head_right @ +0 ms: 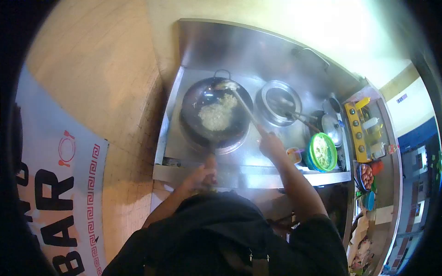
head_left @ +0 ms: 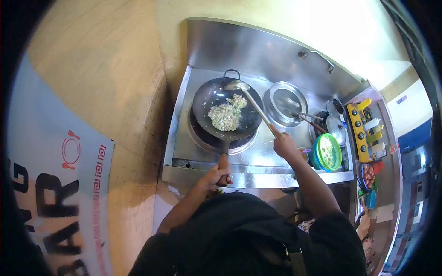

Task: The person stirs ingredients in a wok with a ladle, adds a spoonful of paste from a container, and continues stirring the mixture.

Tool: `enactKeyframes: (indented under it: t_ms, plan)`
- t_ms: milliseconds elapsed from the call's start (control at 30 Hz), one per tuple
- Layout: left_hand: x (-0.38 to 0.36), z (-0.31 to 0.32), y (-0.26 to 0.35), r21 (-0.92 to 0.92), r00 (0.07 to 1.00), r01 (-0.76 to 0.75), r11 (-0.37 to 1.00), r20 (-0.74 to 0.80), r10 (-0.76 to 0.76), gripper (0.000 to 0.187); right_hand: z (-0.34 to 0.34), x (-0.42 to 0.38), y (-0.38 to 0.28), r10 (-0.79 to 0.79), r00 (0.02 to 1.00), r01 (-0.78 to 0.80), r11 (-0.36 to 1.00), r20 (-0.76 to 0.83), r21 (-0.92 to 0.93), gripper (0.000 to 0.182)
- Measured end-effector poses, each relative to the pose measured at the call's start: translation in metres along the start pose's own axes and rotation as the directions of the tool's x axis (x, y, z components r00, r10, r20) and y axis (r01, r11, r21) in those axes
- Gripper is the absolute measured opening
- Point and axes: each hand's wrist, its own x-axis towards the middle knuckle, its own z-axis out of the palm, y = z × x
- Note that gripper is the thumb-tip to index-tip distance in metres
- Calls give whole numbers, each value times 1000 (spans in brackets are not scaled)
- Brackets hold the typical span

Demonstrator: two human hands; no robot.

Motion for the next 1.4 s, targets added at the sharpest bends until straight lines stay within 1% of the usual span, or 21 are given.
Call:
enactKeyframes:
  t_ms: [100, 167, 233, 300, 333, 400, 433, 500, 567, 633, 700, 767, 833, 900, 967, 1033, 1067, 1133, 1200, 1300, 1400]
  plan:
    - [2, 3, 3, 98, 1000, 3, 995, -27, 0, 39, 31, 15, 28, 11, 993, -9, 1000, -117, 17, 63]
    - [11, -8, -5, 45, 1000, -25, 999, 17, 25, 39, 22, -3, 27, -93, 991, 58, 949, 100, 311, 61]
    - [15, -15, -12, -37, 997, -57, 998, 50, 59, 38, -14, -45, 4, -112, 984, 68, 952, 135, 299, 59]
    - [15, -16, -15, -48, 996, -64, 997, 52, 66, 39, -40, -78, -22, 125, 907, -283, 889, 401, 361, 54]
    - [16, -16, -14, -58, 996, -68, 996, 45, 71, 39, -15, -77, -7, 119, 905, -277, 893, 408, 354, 54]
    - [13, -12, -13, 12, 997, -77, 997, 7, 77, 37, 50, -68, 36, -302, 952, 305, 923, -49, 234, 54]
    - [12, -13, -15, 18, 998, -66, 998, 7, 66, 37, 46, -68, 26, -293, 955, 296, 924, -49, 242, 54]
    - [17, -10, -12, 17, 999, -53, 998, 0, 53, 35, 14, -50, -8, -88, 992, 77, 990, 90, 120, 54]
    - [19, -11, -11, -6, 997, -70, 998, 28, 70, 34, 5, -49, -11, -67, 991, 34, 964, 116, 264, 52]
    - [20, -16, -10, -33, 996, -75, 997, 54, 76, 34, -20, -63, -20, 97, 866, -376, 774, 491, 510, 53]
    - [22, -17, -18, -11, 998, -58, 998, -13, 58, 35, 10, -56, -3, 110, 841, -398, 789, 530, 468, 51]
    - [17, -11, -15, -20, 999, -46, 999, -18, 46, 35, 57, -28, 19, -220, 975, 210, 963, 40, 171, 49]
    - [15, -11, -9, -21, 998, -56, 998, -29, 56, 35, 40, -8, -7, -235, 971, 234, 972, 52, 24, 47]
    - [15, -12, -12, -49, 999, -49, 998, -21, 48, 36, 15, -9, -42, 6, 997, -11, 998, 81, 58, 48]
    - [22, -20, -17, -62, 998, -63, 996, 8, 64, 35, 28, 7, -43, -37, 999, 37, 999, 11, 25, 50]
    - [23, -21, -22, -75, 996, -75, 994, 36, 77, 35, 23, 13, -68, -31, 992, 25, 998, 119, 52, 53]
    - [21, -20, -20, -73, 994, -88, 993, 54, 92, 34, 50, 16, -53, -195, 980, 195, 981, 29, 0, 56]
    - [17, -20, -10, -67, 992, -98, 993, 73, 103, 34, 12, -28, -76, -201, 958, 215, 975, 203, -53, 58]
    - [17, -20, -2, 194, 998, -54, 980, -23, 59, 27, -15, -76, -70, -206, 934, 258, 954, 291, -150, 61]
    - [24, -18, -19, 75, 1000, 0, 997, 11, -1, 19, -21, -105, -50, -132, 941, 222, 936, 312, -275, 63]
    - [-24, 59, 2, 33, 1000, -14, 999, -22, 15, 13, -36, -78, -18, -75, 955, 183, 909, 286, -374, 60]
